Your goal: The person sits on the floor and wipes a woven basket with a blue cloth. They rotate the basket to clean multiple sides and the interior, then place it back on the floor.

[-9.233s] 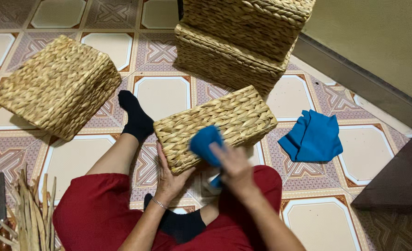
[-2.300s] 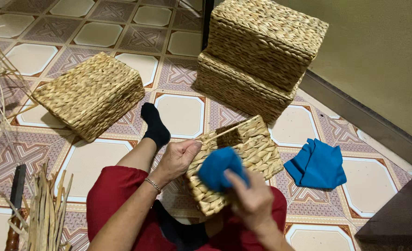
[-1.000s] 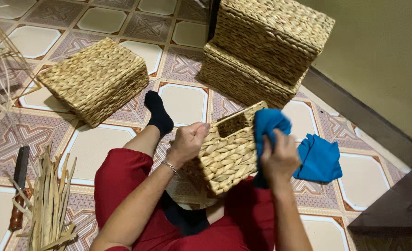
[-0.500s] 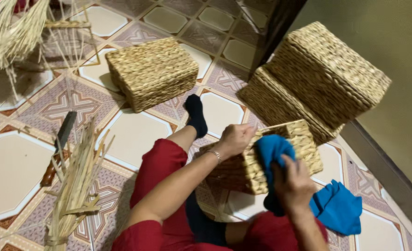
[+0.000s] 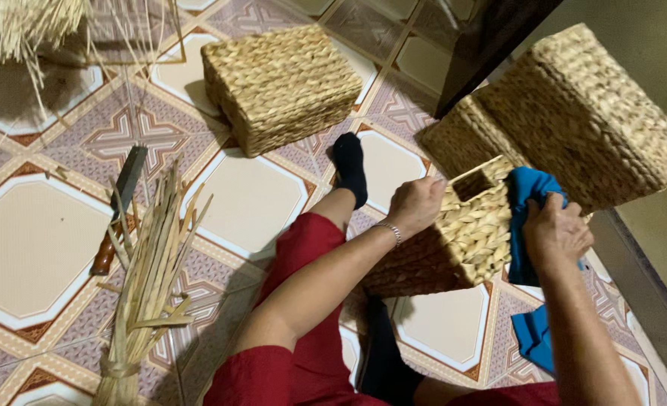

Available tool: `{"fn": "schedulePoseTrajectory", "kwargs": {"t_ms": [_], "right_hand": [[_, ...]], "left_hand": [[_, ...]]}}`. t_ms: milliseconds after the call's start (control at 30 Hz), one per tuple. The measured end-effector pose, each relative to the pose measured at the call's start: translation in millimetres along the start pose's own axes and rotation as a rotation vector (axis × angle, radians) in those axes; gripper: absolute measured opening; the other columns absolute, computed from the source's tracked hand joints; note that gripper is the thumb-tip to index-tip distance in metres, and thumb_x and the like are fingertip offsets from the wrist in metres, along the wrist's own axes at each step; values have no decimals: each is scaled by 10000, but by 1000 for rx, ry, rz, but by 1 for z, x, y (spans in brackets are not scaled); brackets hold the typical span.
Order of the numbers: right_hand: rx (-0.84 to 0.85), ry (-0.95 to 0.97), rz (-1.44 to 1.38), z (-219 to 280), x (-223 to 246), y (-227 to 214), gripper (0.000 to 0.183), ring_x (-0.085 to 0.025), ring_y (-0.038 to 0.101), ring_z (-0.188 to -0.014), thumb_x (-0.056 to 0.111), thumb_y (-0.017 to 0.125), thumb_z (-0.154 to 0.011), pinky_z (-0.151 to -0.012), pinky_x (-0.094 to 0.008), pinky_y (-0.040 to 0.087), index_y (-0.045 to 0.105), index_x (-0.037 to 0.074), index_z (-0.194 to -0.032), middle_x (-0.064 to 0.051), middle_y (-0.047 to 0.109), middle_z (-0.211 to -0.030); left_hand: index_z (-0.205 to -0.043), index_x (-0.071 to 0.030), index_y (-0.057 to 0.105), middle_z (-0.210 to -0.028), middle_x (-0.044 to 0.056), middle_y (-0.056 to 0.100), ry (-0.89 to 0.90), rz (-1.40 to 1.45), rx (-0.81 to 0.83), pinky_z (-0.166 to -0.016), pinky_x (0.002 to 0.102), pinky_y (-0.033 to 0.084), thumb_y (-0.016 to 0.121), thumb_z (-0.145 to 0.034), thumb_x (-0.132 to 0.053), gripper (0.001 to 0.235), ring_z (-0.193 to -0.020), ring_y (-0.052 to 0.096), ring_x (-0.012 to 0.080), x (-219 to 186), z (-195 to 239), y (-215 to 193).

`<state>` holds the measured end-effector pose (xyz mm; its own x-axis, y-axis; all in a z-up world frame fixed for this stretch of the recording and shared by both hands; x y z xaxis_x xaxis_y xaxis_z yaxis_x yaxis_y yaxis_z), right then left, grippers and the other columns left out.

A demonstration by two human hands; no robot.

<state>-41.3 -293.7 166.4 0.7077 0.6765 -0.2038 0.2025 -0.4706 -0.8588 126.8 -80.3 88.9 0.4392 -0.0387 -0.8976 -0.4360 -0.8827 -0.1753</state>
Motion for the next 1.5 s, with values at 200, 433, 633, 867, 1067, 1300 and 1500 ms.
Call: {"fn": "schedulePoseTrajectory", "kwargs": {"t_ms": [200,433,633,867,1067,1300,1500], "right_hand": [[140,-86,-31,-1,28,-39,509,-542,647,-959,507,684,-971,-796,-635,502,668,61,-1214,-326,682,-1067],[0,-539,-539,96,116,-124,272,-378,677,-673,200,703,-914,-558,-467,520,636,88,-1152,-191,692,-864],[-23,-624,-485,105,108,-135,411,-351,642,-674,302,737,-871,-486,-464,511,596,88,-1192,-163,581,-825],[-181,-187,-124,-5,12,-54,333,-374,619,-608,448,688,-958,-500,-511,477,631,171,-1135,-203,652,-898],[-45,-251,-377,12,37,-36,253,-324,653,-606,371,646,-980,-515,-488,507,636,143,-1089,-168,683,-864],[76,-756,-691,107,100,-114,614,-299,656,-713,42,707,-687,-566,-443,552,577,-5,-1286,-151,619,-853],[-208,-642,-524,57,90,-73,434,-257,618,-640,125,718,-786,-460,-399,491,612,47,-1199,-115,597,-814]], "left_hand": [[-672,-53,601,-545,60,571,-255,116,303,-542,388,506,493,-1035,-461,557,-506,561,180,10,-8,-15],[-685,-57,570,-565,5,542,-512,538,326,-527,392,538,517,-1016,-361,452,-520,587,161,24,15,-16],[-866,74,633,-684,75,629,24,351,139,-626,358,486,530,-1057,-282,417,-689,544,94,33,39,-40],[-766,38,555,-601,17,450,-105,198,322,-561,342,417,481,-1061,-326,474,-592,445,108,10,43,-48],[-702,34,502,-587,14,408,-227,134,209,-539,354,372,457,-1083,-393,574,-597,390,127,7,32,-47],[-721,-47,552,-661,-50,492,-308,305,135,-586,311,402,419,-1080,-405,524,-641,433,77,9,29,-52],[-691,-39,480,-654,-54,411,-243,271,182,-548,291,348,475,-1089,-323,489,-634,370,71,3,25,-51]]}}
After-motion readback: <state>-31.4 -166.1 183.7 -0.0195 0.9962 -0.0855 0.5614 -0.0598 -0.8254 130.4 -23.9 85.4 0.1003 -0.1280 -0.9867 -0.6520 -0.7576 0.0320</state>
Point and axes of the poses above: each hand's wrist, its own z-axis away from the middle knuckle, its own y-axis out of the palm, x = y × z, the point moved 1 cm from there along -z, towards the middle knuckle
